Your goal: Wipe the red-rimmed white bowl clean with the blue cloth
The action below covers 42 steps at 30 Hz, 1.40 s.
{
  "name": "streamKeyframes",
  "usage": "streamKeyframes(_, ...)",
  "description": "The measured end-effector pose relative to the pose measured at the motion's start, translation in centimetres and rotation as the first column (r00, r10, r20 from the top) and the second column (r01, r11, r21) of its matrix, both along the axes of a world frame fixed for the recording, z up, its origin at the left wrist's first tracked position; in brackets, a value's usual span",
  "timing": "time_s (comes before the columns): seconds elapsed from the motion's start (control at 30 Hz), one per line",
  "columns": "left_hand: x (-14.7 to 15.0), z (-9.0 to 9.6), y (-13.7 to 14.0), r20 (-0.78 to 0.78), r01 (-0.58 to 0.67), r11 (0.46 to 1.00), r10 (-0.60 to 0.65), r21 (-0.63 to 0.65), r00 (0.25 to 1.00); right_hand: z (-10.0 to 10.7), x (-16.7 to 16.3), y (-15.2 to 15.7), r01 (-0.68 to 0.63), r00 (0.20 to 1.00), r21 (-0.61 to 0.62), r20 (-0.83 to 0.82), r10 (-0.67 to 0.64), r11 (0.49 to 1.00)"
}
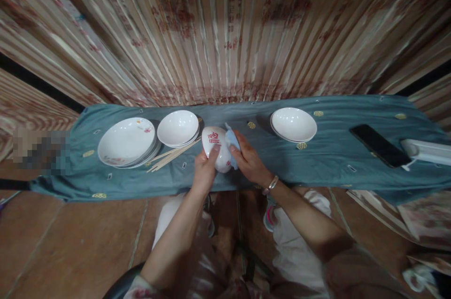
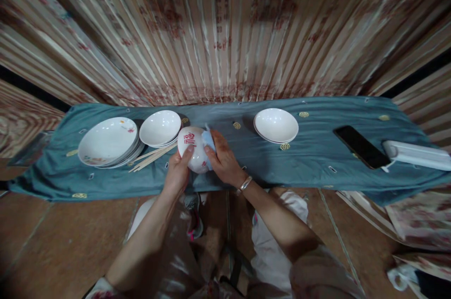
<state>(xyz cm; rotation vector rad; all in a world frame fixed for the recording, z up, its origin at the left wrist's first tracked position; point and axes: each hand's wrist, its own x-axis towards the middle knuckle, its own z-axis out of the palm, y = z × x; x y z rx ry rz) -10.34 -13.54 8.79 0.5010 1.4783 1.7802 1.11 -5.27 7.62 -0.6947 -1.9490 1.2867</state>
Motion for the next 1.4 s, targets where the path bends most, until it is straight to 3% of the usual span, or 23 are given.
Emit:
streamKeyframes(0.2,-0.8,0.2,-0.2,0.029,-0.056,0.998,0.055,0.019,0.998,0.2,0.1,-0.8,-0.047,0.999,0.139,0.013,0.046,0.989)
streamKeyframes(0.37,-0.9,0.9,-0.4,0.064,-0.038,0.998,0.035,0.045,0.997,0.4,0.3,-0.6,-0.07,0.997,0.155,-0.024,0.075,0.985)
streamKeyframes(0.6,-0.4,0.9,-0.3,0.089,-0.022,0.999,0.02,0.026,0.996,-0.3,0.2,0.5,-0.016,0.999,0.235,0.046,0.005,0.972)
streamKeyframes(0.83,-1.0,0.0,-0.4,0.003,-0.059,0.998,0.059,0.036,0.998,-0.8,0.2,0.7,0.012,0.996,0.335,0.083,-0.042,0.942)
streamKeyframes(0.97,-1.3,-0.1,-0.4,-0.034,-0.076,0.997,0.077,0.03,0.996,-0.2,0.5,0.2,0.005,0.998,0.298,0.051,-0.022,0.955)
streamKeyframes(1.2,-1.3,-0.2,-0.3,-0.046,-0.045,0.997,0.048,0.058,0.998,0.3,0.6,-0.1,-0.041,0.995,0.082,-0.086,0.048,0.996)
streamKeyframes(1.4,-0.9,0.0,-0.3,-0.019,-0.011,0.999,0.012,0.037,1.0,-0.1,0.3,0.2,-0.043,0.996,0.124,-0.068,0.052,0.991)
